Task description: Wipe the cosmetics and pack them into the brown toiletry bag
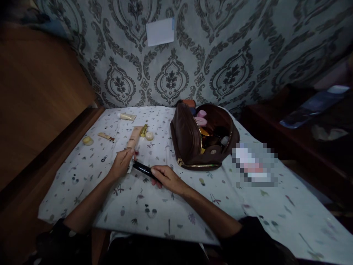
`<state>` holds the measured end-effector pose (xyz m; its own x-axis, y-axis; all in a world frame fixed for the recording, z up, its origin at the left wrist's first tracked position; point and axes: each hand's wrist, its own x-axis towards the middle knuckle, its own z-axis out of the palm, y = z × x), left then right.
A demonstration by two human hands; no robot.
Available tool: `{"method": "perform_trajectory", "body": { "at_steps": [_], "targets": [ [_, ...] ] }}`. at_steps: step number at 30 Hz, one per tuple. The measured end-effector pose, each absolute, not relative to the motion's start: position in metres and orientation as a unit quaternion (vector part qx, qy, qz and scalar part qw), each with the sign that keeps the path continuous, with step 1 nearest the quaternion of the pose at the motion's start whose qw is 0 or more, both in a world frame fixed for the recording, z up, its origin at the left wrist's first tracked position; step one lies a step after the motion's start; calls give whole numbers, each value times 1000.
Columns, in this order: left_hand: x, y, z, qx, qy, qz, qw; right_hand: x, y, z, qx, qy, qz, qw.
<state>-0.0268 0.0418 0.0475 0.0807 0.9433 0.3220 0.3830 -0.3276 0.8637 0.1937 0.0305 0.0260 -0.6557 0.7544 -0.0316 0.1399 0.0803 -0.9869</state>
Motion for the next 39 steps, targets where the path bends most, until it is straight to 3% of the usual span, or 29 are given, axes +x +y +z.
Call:
{"method": "perform_trajectory", "body": {
  "at_steps": [9,13,18,25,33,39],
  "targets": [
    [-18,36,40,736,538,374,168,193,30,21,-326,-792,387,341],
    [-17,37,39,668,551,441,235,194,31,22,-341,-803,340,350],
    [-19,46,41,451,535,566,436,193,32,20,-367,-722,454,371],
    [-4,40,41,327,405,632,574,185,34,10,-355,-589,630,362],
    [7,30,45,355,345,583,644,184,26,20,-315,-661,611,301],
    [6,31,50,349,363,588,632,180,27,17,-308,-643,636,296]
  ]
}}
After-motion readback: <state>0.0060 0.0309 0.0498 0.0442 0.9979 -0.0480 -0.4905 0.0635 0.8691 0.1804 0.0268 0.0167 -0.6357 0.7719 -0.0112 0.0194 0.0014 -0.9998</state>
